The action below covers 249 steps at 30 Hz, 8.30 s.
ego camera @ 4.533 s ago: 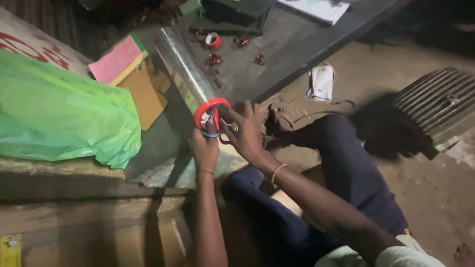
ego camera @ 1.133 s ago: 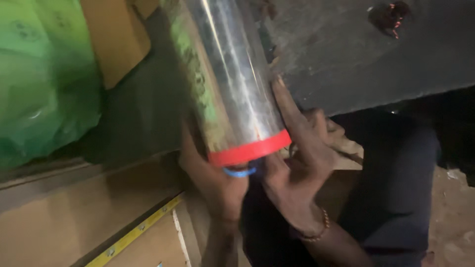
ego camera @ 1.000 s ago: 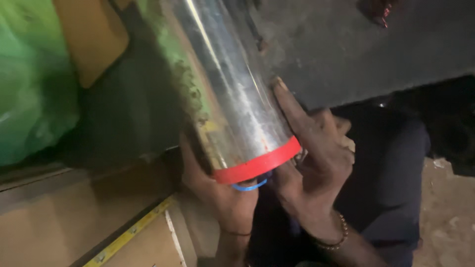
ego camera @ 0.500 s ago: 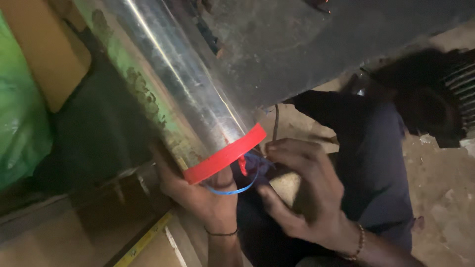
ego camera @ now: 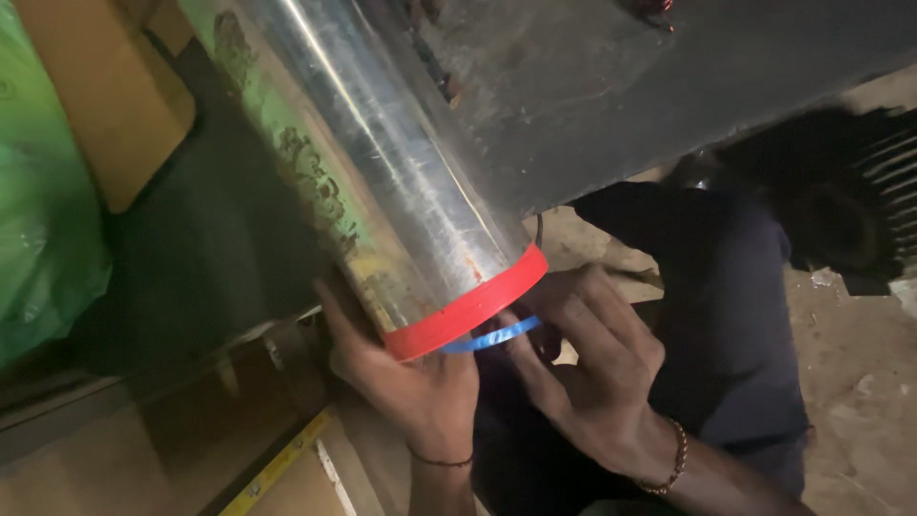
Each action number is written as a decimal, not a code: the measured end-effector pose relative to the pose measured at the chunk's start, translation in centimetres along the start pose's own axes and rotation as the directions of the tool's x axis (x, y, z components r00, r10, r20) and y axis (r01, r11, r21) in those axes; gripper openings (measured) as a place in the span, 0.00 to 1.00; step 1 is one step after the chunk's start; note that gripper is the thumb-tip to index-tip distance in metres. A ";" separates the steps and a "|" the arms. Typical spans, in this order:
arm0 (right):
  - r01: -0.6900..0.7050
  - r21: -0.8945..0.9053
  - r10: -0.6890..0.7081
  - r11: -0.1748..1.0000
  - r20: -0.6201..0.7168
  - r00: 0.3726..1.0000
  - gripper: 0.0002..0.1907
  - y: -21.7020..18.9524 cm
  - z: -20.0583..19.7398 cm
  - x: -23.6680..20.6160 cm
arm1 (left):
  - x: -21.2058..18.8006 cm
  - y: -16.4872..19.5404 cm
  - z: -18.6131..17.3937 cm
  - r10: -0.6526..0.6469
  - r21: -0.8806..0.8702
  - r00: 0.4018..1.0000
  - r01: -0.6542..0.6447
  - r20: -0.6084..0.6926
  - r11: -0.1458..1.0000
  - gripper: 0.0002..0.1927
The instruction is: The person ties a white string around a blue wire attached to a metal cylinder with a red cap. They repeatedly wrap and knot the string to secure the wire to the cylinder.
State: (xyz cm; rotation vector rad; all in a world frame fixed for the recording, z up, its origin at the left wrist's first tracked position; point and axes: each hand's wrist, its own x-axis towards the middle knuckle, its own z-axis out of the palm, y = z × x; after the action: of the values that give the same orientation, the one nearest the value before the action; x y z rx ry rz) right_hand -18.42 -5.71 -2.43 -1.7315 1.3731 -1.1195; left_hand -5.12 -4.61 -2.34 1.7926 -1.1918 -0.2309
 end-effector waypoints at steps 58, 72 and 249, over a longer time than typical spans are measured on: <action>0.235 0.408 -0.323 0.882 0.161 0.933 0.08 3.2 -6.6 -6.0 | -8.5 3.8 -4.6 0.207 -0.214 0.963 -0.167 0.176 0.962 0.18; 0.205 0.305 -0.291 0.930 0.273 0.917 0.06 1.5 -7.9 -3.5 | -6.5 0.7 -6.0 0.297 -0.256 0.880 -0.210 0.372 0.943 0.08; 0.930 -0.364 -0.787 0.052 0.559 0.263 0.15 2.9 -5.1 5.7 | -9.1 -1.1 0.2 -0.152 -0.652 0.985 0.170 0.086 0.739 0.12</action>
State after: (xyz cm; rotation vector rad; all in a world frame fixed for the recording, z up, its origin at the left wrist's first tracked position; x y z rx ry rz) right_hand -23.73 -11.89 -1.52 -3.3915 0.3318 -0.9112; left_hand -9.21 2.61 -6.16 1.2527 -0.8158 -0.6933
